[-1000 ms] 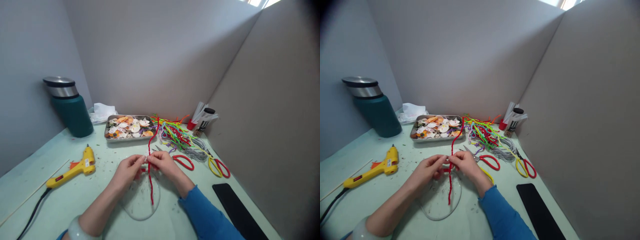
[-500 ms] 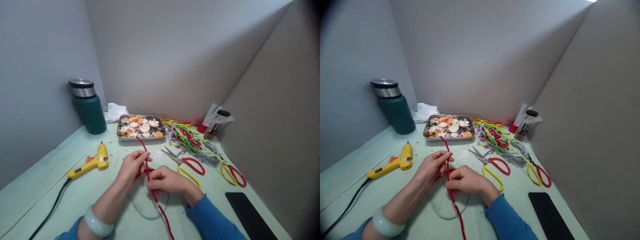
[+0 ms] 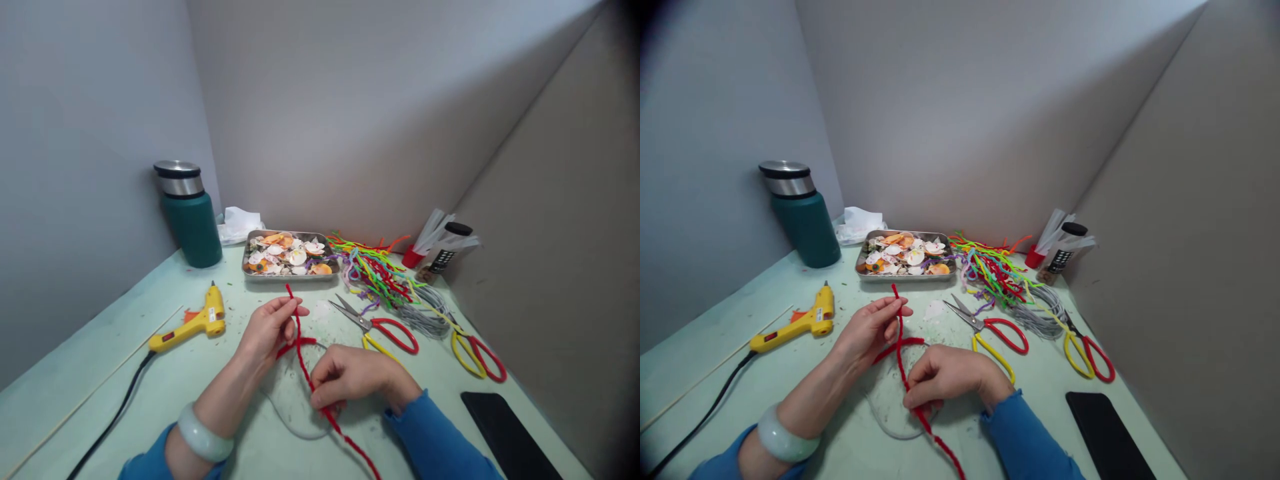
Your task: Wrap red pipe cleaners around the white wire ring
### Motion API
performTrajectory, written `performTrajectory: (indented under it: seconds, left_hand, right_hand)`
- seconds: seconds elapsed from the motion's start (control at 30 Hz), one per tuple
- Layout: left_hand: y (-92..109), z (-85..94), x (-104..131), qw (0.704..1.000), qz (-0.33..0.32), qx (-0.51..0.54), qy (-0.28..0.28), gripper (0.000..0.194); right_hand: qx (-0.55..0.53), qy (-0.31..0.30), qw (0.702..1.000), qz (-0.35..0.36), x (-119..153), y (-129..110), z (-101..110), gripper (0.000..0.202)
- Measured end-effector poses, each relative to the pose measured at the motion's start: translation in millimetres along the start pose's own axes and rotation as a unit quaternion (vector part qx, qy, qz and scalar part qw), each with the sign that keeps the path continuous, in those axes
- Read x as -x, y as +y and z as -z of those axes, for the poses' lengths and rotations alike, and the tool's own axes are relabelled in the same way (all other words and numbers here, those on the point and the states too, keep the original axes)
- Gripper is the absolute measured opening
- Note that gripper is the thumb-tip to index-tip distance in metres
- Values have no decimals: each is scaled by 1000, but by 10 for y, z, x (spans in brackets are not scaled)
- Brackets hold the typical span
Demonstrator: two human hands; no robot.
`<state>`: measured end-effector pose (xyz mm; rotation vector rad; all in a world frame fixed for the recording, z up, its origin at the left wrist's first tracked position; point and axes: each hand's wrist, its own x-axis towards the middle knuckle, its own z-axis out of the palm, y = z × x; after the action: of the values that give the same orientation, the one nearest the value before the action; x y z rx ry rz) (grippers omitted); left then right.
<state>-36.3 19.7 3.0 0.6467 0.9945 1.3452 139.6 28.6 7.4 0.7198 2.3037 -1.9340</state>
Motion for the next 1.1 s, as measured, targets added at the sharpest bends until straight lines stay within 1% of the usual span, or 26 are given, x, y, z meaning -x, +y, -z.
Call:
performTrajectory:
  seconds: [0.07,0.1,0.17,0.27,0.3,0.37,0.53,0.7,0.8,0.87,0.93,1.1]
  left_hand:
    - [3,5,9,1000,13,7,-25,21]
    - [1,8,15,999,22,12,-40,20]
    - [-6,11,28,997,37,28,-68,17]
    - [-12,1,49,991,62,55,-108,18]
    - [-13,-5,54,989,71,61,-117,20]
    - [-19,-17,58,986,85,69,-127,23]
    - [-72,-17,28,987,85,63,-123,22]
    - [-120,2,9,991,92,29,-93,18]
    - [-121,-3,14,993,86,31,-69,18]
    - [-117,-15,20,993,89,34,-64,19]
    - [-113,-28,25,993,92,18,-64,20]
    - [-108,-44,43,993,91,-15,-74,24]
  right_hand:
    - [-31,19,999,16,-24,-3,-6,24]
    - [-52,41,997,27,-47,-5,-13,25]
    - [-87,118,988,50,-109,-5,-30,27]
    - [-118,265,955,64,-210,14,-48,29]
    - [-127,299,943,68,-238,25,-50,30]
    - [-142,337,928,79,-276,46,-51,29]
    - [-152,384,905,98,-310,79,-48,27]
    - [-128,430,887,104,-348,139,-36,23]
    - [-120,465,870,110,-370,158,-35,21]
    - [-128,472,865,111,-374,142,-38,23]
    - [-147,463,867,109,-368,111,-42,26]
    - [-178,469,859,104,-354,92,-38,21]
